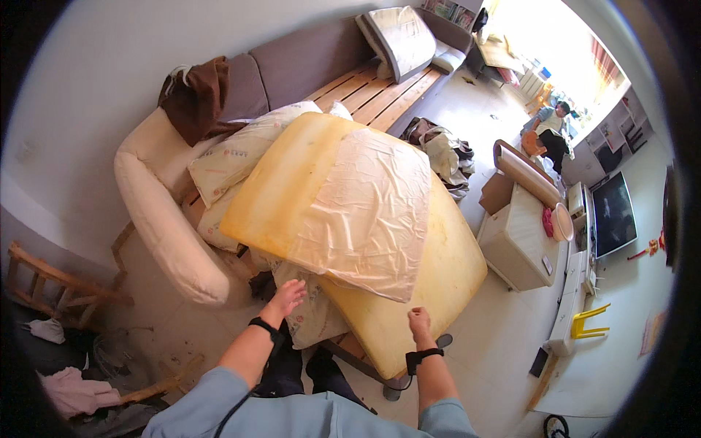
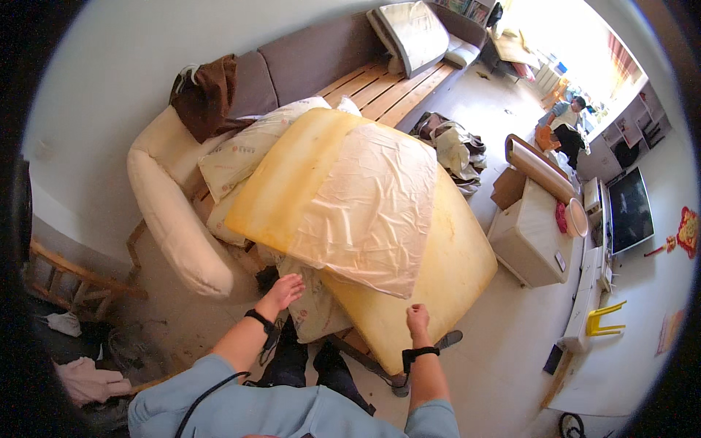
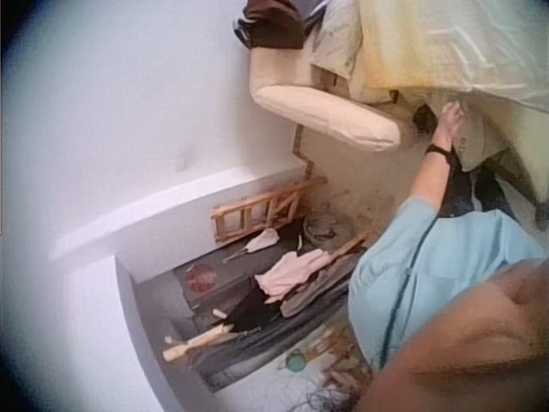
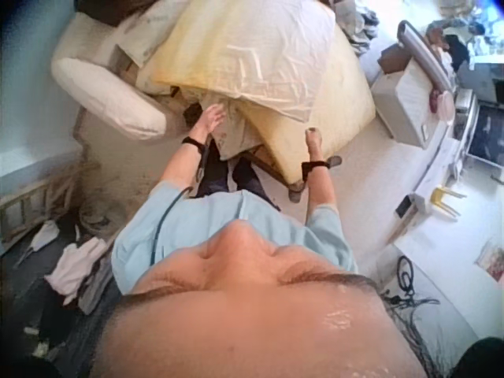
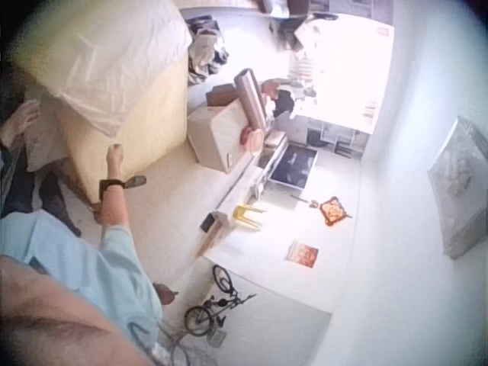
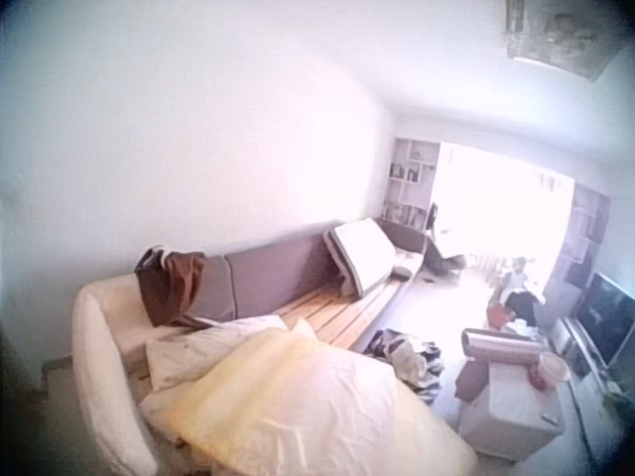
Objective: The person assembles a sofa by inserting foam cushions into fabric covers and fastening them with a staple gun. They handle multiple cushions and covers, positioning and securing each piece on the sofa frame.
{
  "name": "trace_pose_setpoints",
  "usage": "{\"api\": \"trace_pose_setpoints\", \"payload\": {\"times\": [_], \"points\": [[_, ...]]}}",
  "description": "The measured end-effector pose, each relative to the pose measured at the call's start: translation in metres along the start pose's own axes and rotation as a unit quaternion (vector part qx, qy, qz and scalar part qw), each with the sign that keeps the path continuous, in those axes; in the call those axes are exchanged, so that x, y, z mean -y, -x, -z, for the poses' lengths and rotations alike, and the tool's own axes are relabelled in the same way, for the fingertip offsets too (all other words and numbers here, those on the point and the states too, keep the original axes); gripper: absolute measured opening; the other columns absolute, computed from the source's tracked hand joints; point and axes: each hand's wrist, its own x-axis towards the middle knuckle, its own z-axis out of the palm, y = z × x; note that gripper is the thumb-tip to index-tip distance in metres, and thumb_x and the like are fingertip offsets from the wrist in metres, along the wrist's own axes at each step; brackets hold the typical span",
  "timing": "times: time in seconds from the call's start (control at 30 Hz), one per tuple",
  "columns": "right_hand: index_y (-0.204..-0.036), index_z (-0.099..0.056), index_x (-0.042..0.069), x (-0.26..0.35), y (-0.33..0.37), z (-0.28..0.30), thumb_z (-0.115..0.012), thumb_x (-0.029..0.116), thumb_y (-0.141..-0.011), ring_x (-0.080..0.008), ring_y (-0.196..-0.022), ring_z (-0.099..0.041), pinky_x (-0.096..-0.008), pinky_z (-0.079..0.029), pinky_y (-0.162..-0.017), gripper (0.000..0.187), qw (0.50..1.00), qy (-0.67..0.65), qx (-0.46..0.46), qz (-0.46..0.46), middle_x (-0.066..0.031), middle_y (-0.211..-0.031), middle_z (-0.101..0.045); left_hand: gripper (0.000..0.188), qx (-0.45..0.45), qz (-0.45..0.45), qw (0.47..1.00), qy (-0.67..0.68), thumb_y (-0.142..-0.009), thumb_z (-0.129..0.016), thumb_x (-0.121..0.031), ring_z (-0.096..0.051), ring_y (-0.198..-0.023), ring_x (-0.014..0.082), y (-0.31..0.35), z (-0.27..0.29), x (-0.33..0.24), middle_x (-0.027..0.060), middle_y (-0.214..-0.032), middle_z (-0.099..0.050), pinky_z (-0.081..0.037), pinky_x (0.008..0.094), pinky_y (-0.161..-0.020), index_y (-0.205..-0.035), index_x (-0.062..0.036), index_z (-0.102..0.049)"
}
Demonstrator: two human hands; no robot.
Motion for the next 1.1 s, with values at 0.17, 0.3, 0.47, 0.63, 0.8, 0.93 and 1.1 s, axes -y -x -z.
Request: {"api": "trace_pose_setpoints", "payload": {"times": [0.17,0.3,0.47,0.63,0.8,0.93,1.1], "points": [[-0.114,-0.052,-0.002,0.038,-0.034,0.001,-0.062,0.027,-0.083,-0.0215,-0.089,-0.054,-0.0331,-0.045,-0.076,0.043,0.991,-0.091,-0.023,-0.099,-0.0134,-0.104,-0.058,0.054,0.039,0.088,0.969,0.228,-0.079,-0.059,-0.057,-0.054,-0.090,0.0258,-0.111,0.038,0.006,0.0070,-0.100,-0.057,-0.041,0.0443,-0.079,-0.111,-0.0146,-0.054],[-0.123,-0.045,-0.003,0.055,-0.060,-0.006,-0.062,0.036,-0.084,-0.0237,-0.101,-0.052,-0.0337,-0.043,-0.085,0.057,0.971,-0.169,-0.024,-0.165,-0.0138,-0.114,-0.054,0.064,0.089,0.046,0.931,0.351,-0.080,-0.055,-0.060,-0.041,-0.120,0.0290,-0.120,0.017,-0.017,0.0046,-0.130,-0.048,-0.035,0.0521,-0.095,-0.126,-0.0157,-0.047],[-0.122,-0.048,-0.002,0.063,-0.070,-0.057,-0.064,0.035,-0.083,-0.0234,-0.102,-0.055,-0.0351,-0.046,-0.081,0.056,0.985,-0.134,0.072,-0.084,-0.0133,-0.117,-0.055,0.056,-0.025,-0.094,0.918,0.385,-0.083,-0.060,-0.044,-0.045,-0.116,0.0277,-0.153,0.038,-0.044,0.0057,-0.128,-0.050,-0.037,0.0458,-0.096,-0.128,-0.0131,-0.046],[-0.114,-0.055,-0.003,0.126,-0.039,-0.089,-0.062,0.033,-0.084,-0.0193,-0.091,-0.059,-0.0327,-0.047,-0.079,0.047,0.930,-0.248,0.254,-0.091,-0.0093,-0.104,-0.062,0.048,0.035,-0.199,0.940,0.274,-0.084,-0.058,-0.023,-0.050,-0.111,0.0248,-0.129,0.066,-0.186,0.0094,-0.121,-0.054,-0.042,0.0378,-0.093,-0.126,-0.0032,-0.045],[-0.114,-0.055,-0.005,0.190,0.032,-0.153,-0.062,0.033,-0.085,-0.0178,-0.092,-0.058,-0.0315,-0.046,-0.082,0.048,0.910,-0.264,0.307,-0.086,-0.0074,-0.101,-0.063,0.040,0.157,-0.286,0.926,0.188,-0.087,-0.052,-0.028,-0.057,-0.101,0.0254,-0.061,0.070,-0.322,0.0124,-0.111,-0.060,-0.045,0.0378,-0.091,-0.116,0.0007,-0.053],[-0.121,-0.049,-0.001,0.213,0.084,-0.197,-0.062,0.027,-0.086,-0.0177,-0.095,-0.058,-0.0315,-0.045,-0.086,0.047,0.888,-0.314,0.335,0.023,-0.0090,-0.107,-0.061,0.053,0.140,-0.274,0.945,0.112,-0.085,-0.052,-0.030,-0.051,-0.113,0.0323,-0.052,0.152,-0.364,0.0167,-0.125,-0.051,-0.041,0.0448,-0.096,-0.128,-0.0002,-0.043],[-0.119,-0.049,0.001,0.126,0.096,-0.218,-0.063,0.037,-0.084,-0.0184,-0.097,-0.057,-0.0319,-0.046,-0.085,0.052,0.882,-0.257,0.371,-0.138,-0.0113,-0.106,-0.061,0.050,-0.116,-0.203,0.969,0.082,-0.088,-0.047,-0.031,-0.053,-0.108,0.0309,-0.057,0.250,-0.378,0.0162,-0.124,-0.052,-0.044,0.0405,-0.091,-0.126,0.0016,-0.044]]}}
